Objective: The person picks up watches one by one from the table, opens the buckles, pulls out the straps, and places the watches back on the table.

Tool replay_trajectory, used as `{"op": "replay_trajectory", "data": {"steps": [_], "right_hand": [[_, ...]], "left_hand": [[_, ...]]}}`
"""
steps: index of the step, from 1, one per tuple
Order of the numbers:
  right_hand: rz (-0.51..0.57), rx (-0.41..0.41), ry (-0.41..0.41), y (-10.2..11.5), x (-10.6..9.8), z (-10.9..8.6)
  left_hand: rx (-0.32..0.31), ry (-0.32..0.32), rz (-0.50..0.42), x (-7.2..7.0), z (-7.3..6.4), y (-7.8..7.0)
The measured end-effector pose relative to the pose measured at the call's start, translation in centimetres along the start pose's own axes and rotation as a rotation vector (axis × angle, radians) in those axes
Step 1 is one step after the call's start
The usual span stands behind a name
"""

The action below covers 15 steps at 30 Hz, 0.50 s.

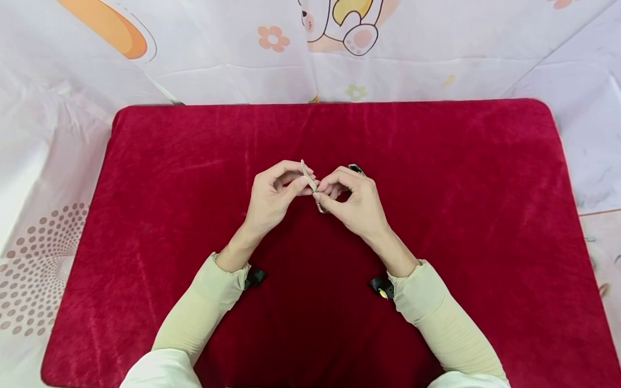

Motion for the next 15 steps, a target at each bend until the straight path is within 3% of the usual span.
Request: {"op": "replay_trajectory", "data": {"steps": [7,15], "right_hand": [[0.073,-0.004,-0.013,-2.6,-0.6,-0.4],[0.068,-0.028,-0.043,0.0,-0.4,-0.1]], "left_hand": [[0.004,-0.002,-0.008,0.0,0.0,-0.1],[0.001,-0.007,-0.025,-0.1,0.0,-0.1]]}}
Point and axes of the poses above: each hand's wrist, its own z-axis towards the middle knuckle, its own x-axis out of the palm, y = z × x, the point moved 9 cm from there along z, towards the middle knuckle, and after that the axes turned 6 degrees about z, right-handed, at the moved point
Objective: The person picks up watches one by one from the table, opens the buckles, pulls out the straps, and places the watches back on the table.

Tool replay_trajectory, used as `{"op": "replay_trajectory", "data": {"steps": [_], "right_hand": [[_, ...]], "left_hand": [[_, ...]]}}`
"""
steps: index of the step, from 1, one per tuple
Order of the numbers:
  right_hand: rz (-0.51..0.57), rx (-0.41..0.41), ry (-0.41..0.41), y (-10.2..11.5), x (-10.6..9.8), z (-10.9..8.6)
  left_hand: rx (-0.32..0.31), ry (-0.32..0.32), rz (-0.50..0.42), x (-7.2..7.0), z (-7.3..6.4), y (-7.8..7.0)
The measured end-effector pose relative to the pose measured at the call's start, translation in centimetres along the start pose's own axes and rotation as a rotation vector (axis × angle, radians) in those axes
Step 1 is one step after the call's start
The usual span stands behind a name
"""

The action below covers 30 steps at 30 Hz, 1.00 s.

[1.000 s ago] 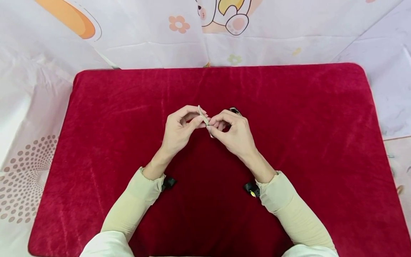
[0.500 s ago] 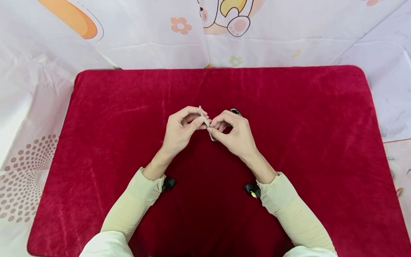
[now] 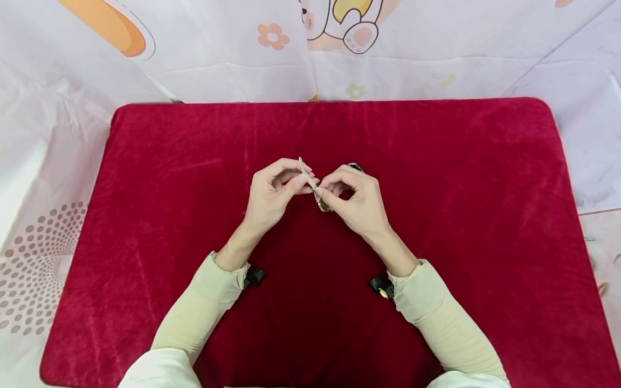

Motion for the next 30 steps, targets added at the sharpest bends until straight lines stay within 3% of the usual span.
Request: {"op": "replay_trajectory", "data": {"steps": [14,24,30], "right_hand": [[0.075,0.004,0.006,-0.33,-0.04,-0.27],[0.05,-0.019,0.051,-0.35,0.02,-0.33],[-0.017,-0.026,0.047,-0.18,0.13,-0.26]], "left_hand": [[-0.026,-0.026,-0.027,-0.41,0.02,0.21],[-0.019,-0.032,-0.056,-0.66,0.13,0.31],[-0.022,-0.036,-0.063,-0.73,0.15,0.33]]}}
Point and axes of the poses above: each hand's wrist, its own z-axis towards the middle knuckle, its own x-axis out of the palm, y = z × x, the point moved 9 cm from there along z, towards the middle knuckle, and after that the axes turned 6 degrees about z, right-handed, at the moved point
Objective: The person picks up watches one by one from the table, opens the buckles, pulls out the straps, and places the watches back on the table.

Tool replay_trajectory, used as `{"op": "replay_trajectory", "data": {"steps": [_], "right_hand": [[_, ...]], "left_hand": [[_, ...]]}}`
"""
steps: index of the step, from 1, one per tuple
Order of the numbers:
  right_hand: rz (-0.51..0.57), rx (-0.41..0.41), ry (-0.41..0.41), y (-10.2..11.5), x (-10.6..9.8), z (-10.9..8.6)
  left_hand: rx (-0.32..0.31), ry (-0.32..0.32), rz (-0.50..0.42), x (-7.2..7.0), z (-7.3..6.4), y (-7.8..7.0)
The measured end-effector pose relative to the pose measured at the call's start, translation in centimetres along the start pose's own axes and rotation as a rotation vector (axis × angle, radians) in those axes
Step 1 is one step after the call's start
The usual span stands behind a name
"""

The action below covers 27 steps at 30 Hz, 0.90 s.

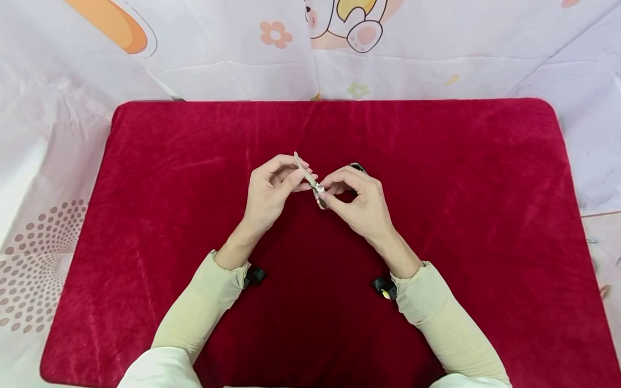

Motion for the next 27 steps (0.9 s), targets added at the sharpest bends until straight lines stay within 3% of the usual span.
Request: {"op": "replay_trajectory", "data": {"steps": [15,27], "right_hand": [[-0.169,0.081,-0.018,-0.08,0.04,-0.11],[-0.135,0.084,-0.052,-0.06,-0.23,0.03]], "left_hand": [[-0.013,-0.014,0.009,0.0,-0.06,0.26],[-0.069,-0.002,0.029,-0.05,-0.1,0.91]]}}
Point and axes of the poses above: each hand's wrist, its own z-axis towards the middle knuckle, its own x-axis out of the palm, y = z × x, the point moved 9 cm from there along z, towards the middle knuckle, and after that the axes turned 6 degrees about z, right-handed, at the moved point
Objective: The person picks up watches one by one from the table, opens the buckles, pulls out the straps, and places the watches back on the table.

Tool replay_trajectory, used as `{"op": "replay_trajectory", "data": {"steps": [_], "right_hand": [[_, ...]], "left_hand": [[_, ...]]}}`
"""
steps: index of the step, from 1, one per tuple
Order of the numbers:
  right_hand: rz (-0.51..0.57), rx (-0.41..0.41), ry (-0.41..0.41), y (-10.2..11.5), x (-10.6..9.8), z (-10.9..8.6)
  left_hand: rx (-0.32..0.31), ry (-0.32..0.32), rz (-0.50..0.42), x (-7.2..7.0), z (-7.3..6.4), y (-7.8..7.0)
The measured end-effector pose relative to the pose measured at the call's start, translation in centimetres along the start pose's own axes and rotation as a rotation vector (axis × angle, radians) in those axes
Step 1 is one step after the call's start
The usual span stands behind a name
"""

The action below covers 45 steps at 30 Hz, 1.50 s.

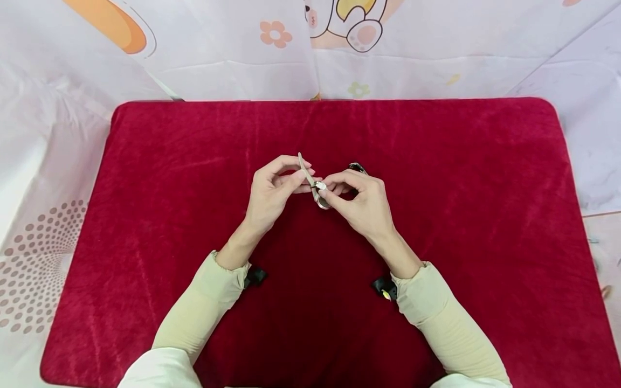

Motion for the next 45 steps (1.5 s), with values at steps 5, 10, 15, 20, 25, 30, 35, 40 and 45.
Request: {"op": "replay_trajectory", "data": {"steps": [5,10,15,20,25,30,35,40,45], "right_hand": [[0.008,-0.008,-0.005,0.0,0.0,0.1],[0.03,-0.009,-0.018,-0.1,-0.1,0.1],[0.067,-0.013,-0.028,-0.3,-0.2,0.2],[0.075,-0.002,-0.057,-0.3,-0.5,0.2],[0.065,0.014,-0.077,-0.3,-0.7,0.2],[0.072,0.022,-0.09,-0.4,-0.8,0.3],[0.083,0.024,-0.087,-0.3,-0.9,0.3],[0.089,0.028,-0.096,-0.3,-1.2,0.2],[0.096,0.02,-0.089,-0.2,-1.2,0.2]], "left_hand": [[-0.031,0.011,0.005,0.1,0.0,0.2],[-0.06,0.026,0.008,0.1,0.0,0.4],[-0.079,0.037,0.006,0.2,-0.1,0.6],[-0.116,0.043,0.007,0.3,-0.2,1.1],[-0.118,0.047,0.018,0.4,-0.3,1.2],[-0.085,0.056,0.076,0.4,-0.2,1.0],[-0.035,0.05,0.158,0.3,-0.1,0.6],[-0.029,0.062,0.143,0.8,0.0,0.6],[-0.051,0.061,0.154,0.9,-0.1,0.8]]}}
Point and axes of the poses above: each hand's wrist, its own z-axis towards the middle knuckle, its own x-axis out of the palm, y = z × x, the point moved 9 cm from there along z, towards the middle knuckle, and after that the axes turned 6 degrees about z, right-handed, at the moved point
